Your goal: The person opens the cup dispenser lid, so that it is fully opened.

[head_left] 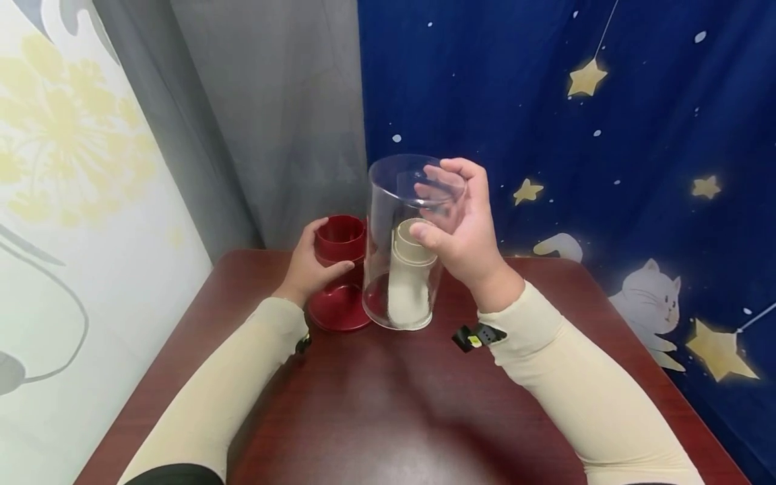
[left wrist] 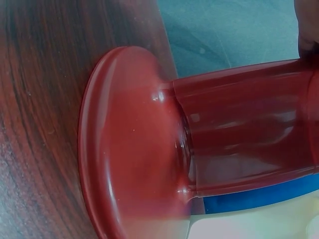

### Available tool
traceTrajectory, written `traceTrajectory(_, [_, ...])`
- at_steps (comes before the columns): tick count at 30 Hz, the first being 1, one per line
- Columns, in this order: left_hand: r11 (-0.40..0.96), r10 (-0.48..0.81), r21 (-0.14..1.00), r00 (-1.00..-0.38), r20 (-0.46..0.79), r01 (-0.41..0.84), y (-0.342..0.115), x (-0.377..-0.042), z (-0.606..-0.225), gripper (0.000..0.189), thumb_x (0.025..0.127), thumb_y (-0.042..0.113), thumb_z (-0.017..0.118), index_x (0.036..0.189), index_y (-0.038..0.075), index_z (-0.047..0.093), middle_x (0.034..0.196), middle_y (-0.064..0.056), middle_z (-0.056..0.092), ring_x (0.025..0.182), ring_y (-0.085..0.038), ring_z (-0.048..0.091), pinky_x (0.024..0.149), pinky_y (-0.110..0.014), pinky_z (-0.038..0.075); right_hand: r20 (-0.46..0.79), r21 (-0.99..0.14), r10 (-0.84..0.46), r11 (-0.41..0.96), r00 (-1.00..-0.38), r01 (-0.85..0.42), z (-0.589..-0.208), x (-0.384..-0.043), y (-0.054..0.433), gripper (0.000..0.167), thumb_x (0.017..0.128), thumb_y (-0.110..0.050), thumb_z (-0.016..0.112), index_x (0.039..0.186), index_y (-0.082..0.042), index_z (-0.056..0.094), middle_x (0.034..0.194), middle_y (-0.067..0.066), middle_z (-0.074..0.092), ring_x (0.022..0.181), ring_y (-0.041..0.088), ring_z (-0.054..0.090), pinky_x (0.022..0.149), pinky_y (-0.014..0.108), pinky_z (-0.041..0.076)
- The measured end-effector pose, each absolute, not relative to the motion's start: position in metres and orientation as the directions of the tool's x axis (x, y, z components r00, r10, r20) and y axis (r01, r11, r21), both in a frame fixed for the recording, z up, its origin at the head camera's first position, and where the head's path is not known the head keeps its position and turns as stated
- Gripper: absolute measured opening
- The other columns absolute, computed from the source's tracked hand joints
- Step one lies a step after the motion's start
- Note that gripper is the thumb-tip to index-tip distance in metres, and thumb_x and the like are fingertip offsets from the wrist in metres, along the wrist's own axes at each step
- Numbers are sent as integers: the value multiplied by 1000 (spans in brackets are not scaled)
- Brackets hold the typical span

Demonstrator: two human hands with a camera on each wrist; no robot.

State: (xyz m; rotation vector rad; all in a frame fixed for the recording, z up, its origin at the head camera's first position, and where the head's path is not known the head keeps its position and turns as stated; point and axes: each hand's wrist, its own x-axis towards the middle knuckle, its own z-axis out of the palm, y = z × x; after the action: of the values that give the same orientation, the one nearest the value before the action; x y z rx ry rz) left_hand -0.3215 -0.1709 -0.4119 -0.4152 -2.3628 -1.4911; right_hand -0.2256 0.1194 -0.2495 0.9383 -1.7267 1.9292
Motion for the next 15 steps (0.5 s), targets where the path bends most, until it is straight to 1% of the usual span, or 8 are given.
traceTrajectory(5, [393,79,811,-895,440,433,-170,-323,-414,99,81,30,92,160,29,33,157,-4,47,138,-28,50,102,-56,57,691,-723,-128,-165,-712,-671,-265,-220,137,102,66,-63,95,140,-20,40,150,24,50,130,37,61,100,32,58])
traceTrajectory(10, [386,70,815,-894,442,432,-170,-322,-415,98,82,28,92,160,28,33,157,-4,47,138,-28,50,102,-57,57,674,-738,-116,-138,-729,-660,-280,-217,155,99,68,-59,96,140,-23,40,151,24,49,131,32,61,102,32,57])
traceTrajectory(11, [385,67,817,-895,440,430,-170,-322,-416,97,82,28,92,160,29,34,157,-4,47,138,-28,50,102,-57,57,671,-741,-113,-130,-733,-659,-283,-217,158,98,68,-59,96,141,-24,40,151,21,50,131,31,60,102,31,56])
traceTrajectory(13, [381,65,820,-897,437,427,-169,-322,-416,97,82,29,92,160,29,33,158,-4,47,139,-28,50,102,-58,57,670,-742,-103,-134,-736,-657,-290,-216,164,95,70,-51,98,141,-23,41,151,19,50,132,32,59,103,32,55])
traceTrajectory(15, [377,63,823,-898,435,425,-169,-322,-417,97,83,29,91,161,29,33,158,-4,46,139,-29,49,102,-57,57,671,-740,-93,-141,-736,-657,-296,-217,170,90,74,-37,98,141,-21,41,151,16,51,133,34,58,104,31,54])
